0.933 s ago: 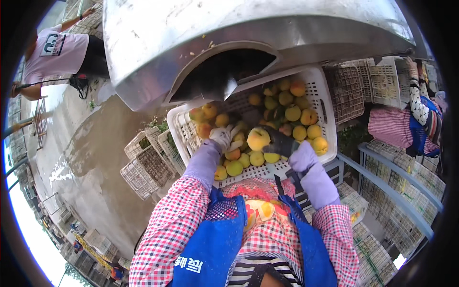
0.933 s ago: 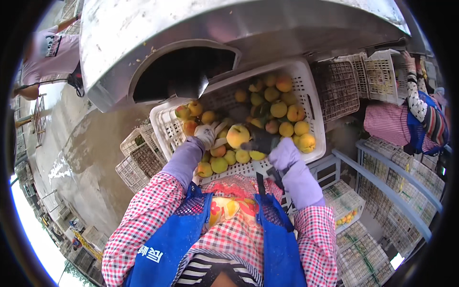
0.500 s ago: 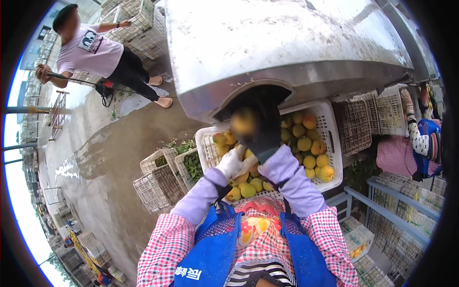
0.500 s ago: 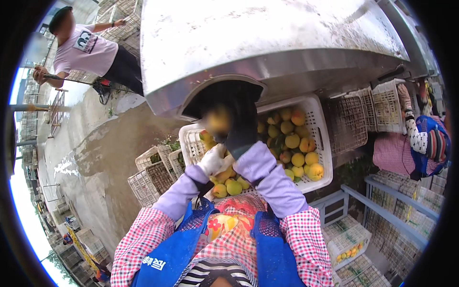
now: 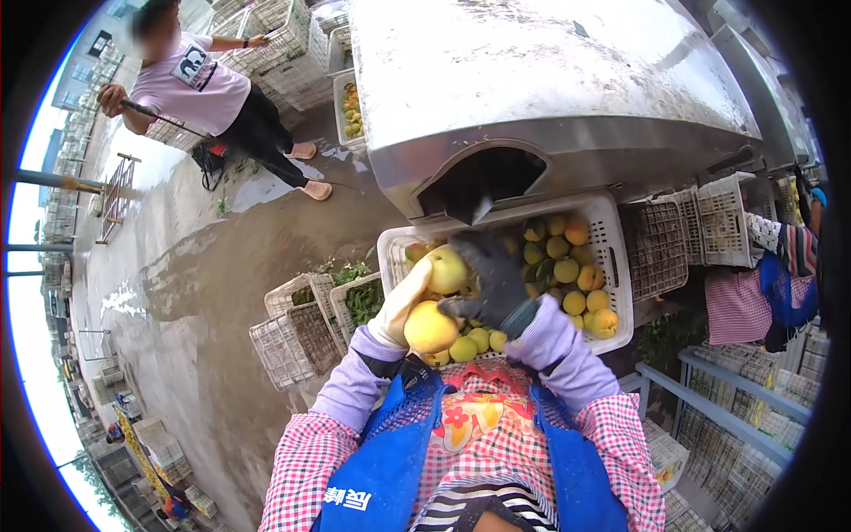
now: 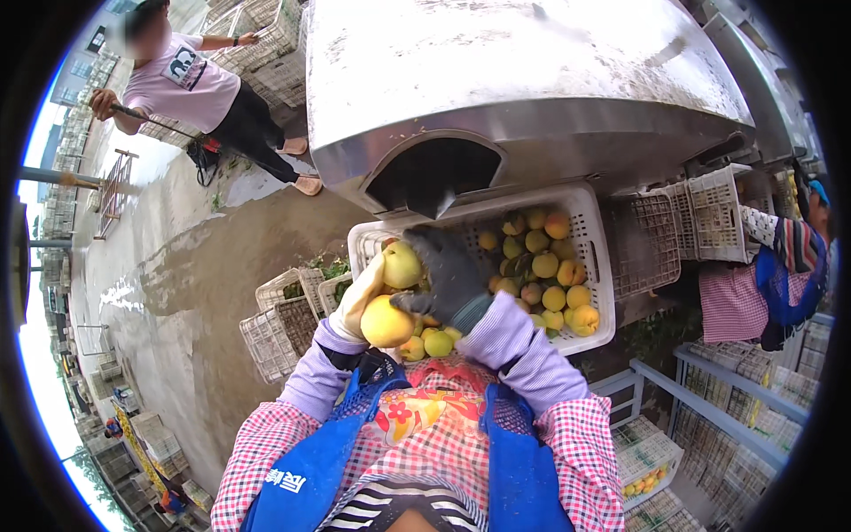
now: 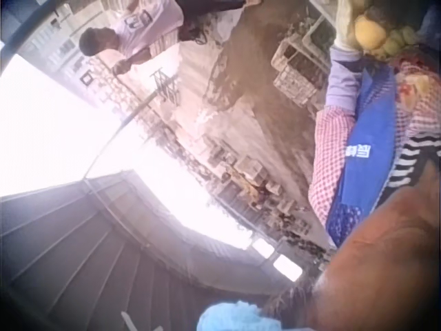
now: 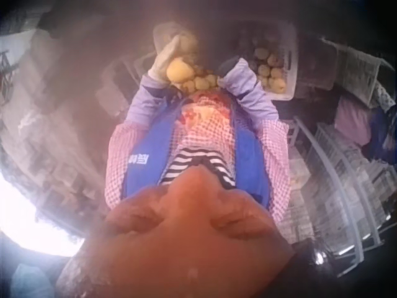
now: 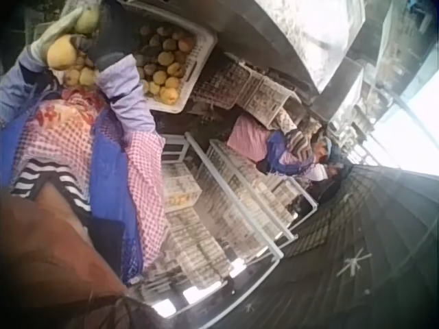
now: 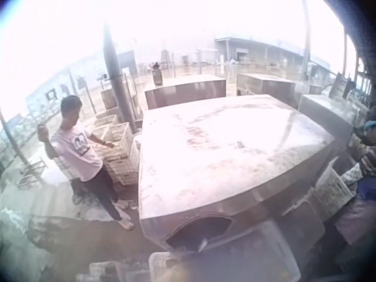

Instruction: The person washes yellow and red fruits by hand under a running water tap. They pick up fruits from a white basket, rinse them under the stream, and place them back into the basket. A man in the background is seen moving crates.

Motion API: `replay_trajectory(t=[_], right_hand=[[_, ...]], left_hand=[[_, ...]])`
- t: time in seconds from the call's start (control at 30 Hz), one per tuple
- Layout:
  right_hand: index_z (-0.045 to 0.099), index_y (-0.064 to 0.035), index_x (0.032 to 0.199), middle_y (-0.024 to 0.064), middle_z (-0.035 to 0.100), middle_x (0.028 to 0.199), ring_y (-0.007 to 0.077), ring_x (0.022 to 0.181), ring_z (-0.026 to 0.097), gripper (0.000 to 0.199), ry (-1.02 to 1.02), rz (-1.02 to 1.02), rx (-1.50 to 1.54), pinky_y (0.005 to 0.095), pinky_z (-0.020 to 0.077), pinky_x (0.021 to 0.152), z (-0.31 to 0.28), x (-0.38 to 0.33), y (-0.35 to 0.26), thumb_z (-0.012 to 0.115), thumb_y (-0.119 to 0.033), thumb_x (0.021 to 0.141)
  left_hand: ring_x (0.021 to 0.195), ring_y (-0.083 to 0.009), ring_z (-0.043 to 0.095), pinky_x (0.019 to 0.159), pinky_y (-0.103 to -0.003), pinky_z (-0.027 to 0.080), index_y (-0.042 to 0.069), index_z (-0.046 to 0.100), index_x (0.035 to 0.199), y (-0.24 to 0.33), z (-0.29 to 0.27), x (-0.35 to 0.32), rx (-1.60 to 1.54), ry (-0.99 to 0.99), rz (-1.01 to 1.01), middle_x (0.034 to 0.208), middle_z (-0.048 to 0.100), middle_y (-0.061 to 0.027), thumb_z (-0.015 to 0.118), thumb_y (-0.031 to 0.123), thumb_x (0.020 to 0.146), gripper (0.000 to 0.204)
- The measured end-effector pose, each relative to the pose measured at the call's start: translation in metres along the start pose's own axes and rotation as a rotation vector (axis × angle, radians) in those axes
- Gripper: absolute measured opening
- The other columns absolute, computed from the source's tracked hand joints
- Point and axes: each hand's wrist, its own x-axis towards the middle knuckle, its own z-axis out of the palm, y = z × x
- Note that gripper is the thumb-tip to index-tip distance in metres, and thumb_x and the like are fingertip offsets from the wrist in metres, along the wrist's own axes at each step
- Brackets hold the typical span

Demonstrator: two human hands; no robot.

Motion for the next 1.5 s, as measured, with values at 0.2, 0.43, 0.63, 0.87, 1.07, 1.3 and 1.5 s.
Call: replay_trajectory(t=[0.2, 0.43, 0.63, 0.87, 1.07, 1.3, 1.5], right_hand=[[0.049, -0.0031, 0.141, 0.0225, 0.05, 0.141, 0.0436, 0.127, 0.05, 0.092, 0.335, -0.083, -0.163, 0.054, 0.0381, 0.11, 0.018, 0.0, 0.011, 0.084, -0.043, 0.066], [0.05, -0.001, 0.14, 0.0239, 0.05, 0.141, 0.0443, 0.128, 0.048, 0.09, 0.418, -0.053, -0.499, 0.0524, 0.0387, 0.109, 0.014, 0.092, 0.061, 0.084, -0.043, 0.068], [0.047, -0.0024, 0.144, 0.0226, 0.048, 0.144, 0.044, 0.131, 0.045, 0.093, 0.34, -0.045, -0.055, 0.0533, 0.036, 0.111, -0.004, 0.075, 0.047, 0.083, -0.046, 0.07], [0.042, -0.0025, 0.147, 0.0216, 0.055, 0.137, 0.0422, 0.132, 0.048, 0.095, 0.125, -0.197, -0.053, 0.0517, 0.0347, 0.115, 0.014, -0.036, 0.015, 0.086, -0.043, 0.072], [0.049, -0.002, 0.141, 0.0228, 0.052, 0.139, 0.0371, 0.123, 0.057, 0.081, 0.23, 0.1, 0.585, 0.0464, 0.0474, 0.104, 0.01, -0.041, 0.022, 0.083, -0.041, 0.078], [0.045, 0.0021, 0.144, 0.0269, 0.05, 0.138, 0.0429, 0.128, 0.05, 0.094, 0.483, -0.013, -0.097, 0.0519, 0.0393, 0.11, 0.023, -0.052, 0.021, 0.079, -0.056, 0.078], [0.034, 0.0001, 0.151, 0.0275, 0.043, 0.145, 0.0465, 0.134, 0.042, 0.116, 0.552, 0.074, 0.032, 0.0537, 0.0358, 0.114, 0.038, -0.018, 0.02, 0.091, -0.046, 0.061]], left_hand=[[0.111, -0.0223, 0.063, 0.09, -0.039, 0.057, 0.008, 0.047, 0.145, 0.004, 0.043, 0.011, 0.129, -0.061, 0.151, 0.135, 0.059, -0.0112, 0.051, 0.044, 0.105, 0.053], [0.101, -0.0256, 0.062, 0.086, -0.044, 0.057, 0.009, 0.032, 0.157, -0.004, -0.015, 0.017, -0.07, 0.036, 0.065, 0.147, 0.049, -0.0129, 0.05, 0.052, 0.104, 0.07], [0.114, -0.0292, 0.063, 0.091, -0.045, 0.057, 0.009, 0.04, 0.151, -0.003, -0.017, 0.025, -0.265, 0.084, 0.161, 0.14, 0.056, -0.0147, 0.049, 0.046, 0.105, 0.06], [0.112, -0.0273, 0.065, 0.094, -0.046, 0.057, 0.011, 0.048, 0.145, -0.018, 0.018, 0.031, 0.17, 0.133, 0.302, 0.129, 0.061, -0.0104, 0.045, 0.047, 0.107, 0.052], [0.117, -0.027, 0.063, 0.102, -0.044, 0.051, 0.007, 0.052, 0.14, -0.017, 0.051, 0.027, 0.049, -0.042, 0.138, 0.134, 0.061, -0.0113, 0.043, 0.046, 0.108, 0.052], [0.12, -0.0294, 0.063, 0.104, -0.051, 0.049, 0.005, 0.057, 0.134, -0.027, 0.025, 0.03, -0.19, -0.109, 0.164, 0.129, 0.066, -0.0138, 0.058, 0.032, 0.103, 0.041], [0.118, -0.0281, 0.064, 0.099, -0.046, 0.053, 0.004, 0.06, 0.13, -0.021, 0.059, 0.023, -0.209, 0.053, 0.319, 0.125, 0.068, -0.0126, 0.064, 0.03, 0.099, 0.041]])
